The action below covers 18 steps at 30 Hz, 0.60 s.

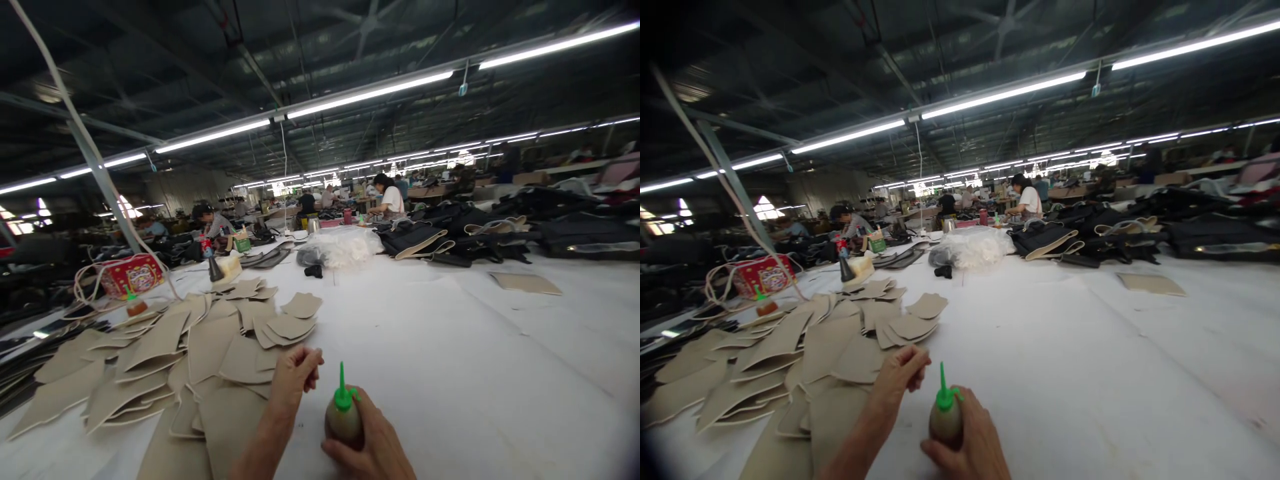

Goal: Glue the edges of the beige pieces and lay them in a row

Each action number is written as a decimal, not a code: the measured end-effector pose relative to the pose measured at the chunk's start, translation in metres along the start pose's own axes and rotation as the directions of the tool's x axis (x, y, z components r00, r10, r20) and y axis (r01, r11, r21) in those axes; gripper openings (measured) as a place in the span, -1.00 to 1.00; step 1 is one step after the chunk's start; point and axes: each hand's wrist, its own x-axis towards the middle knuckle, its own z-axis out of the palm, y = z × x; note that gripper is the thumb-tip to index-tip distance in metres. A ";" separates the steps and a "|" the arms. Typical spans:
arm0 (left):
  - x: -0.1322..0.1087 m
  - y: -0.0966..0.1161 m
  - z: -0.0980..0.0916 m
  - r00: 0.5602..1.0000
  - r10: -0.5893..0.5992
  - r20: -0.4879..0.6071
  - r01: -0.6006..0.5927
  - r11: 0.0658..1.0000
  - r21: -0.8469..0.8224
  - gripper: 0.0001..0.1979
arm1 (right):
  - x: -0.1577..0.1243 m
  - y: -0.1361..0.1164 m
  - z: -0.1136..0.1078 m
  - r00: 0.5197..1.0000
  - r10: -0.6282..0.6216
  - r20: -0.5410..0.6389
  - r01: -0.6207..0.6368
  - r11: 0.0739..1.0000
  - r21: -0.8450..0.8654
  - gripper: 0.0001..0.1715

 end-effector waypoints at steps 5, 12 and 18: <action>0.080 0.000 -0.022 0.991 0.114 -0.074 -0.049 0.808 0.588 -0.66 | 0.017 0.004 -0.012 0.960 0.186 -0.207 -0.072 0.885 0.461 -0.30; 0.180 -0.028 -0.013 1.000 -0.013 0.012 -0.004 0.470 0.883 -0.67 | 0.033 0.034 -0.032 0.987 0.161 -0.018 -0.095 0.661 0.745 -0.20; 0.200 -0.040 0.005 0.991 -0.061 0.119 -0.100 0.246 0.964 -0.79 | 0.045 0.044 -0.052 0.992 0.116 -0.054 -0.026 0.599 0.800 -0.34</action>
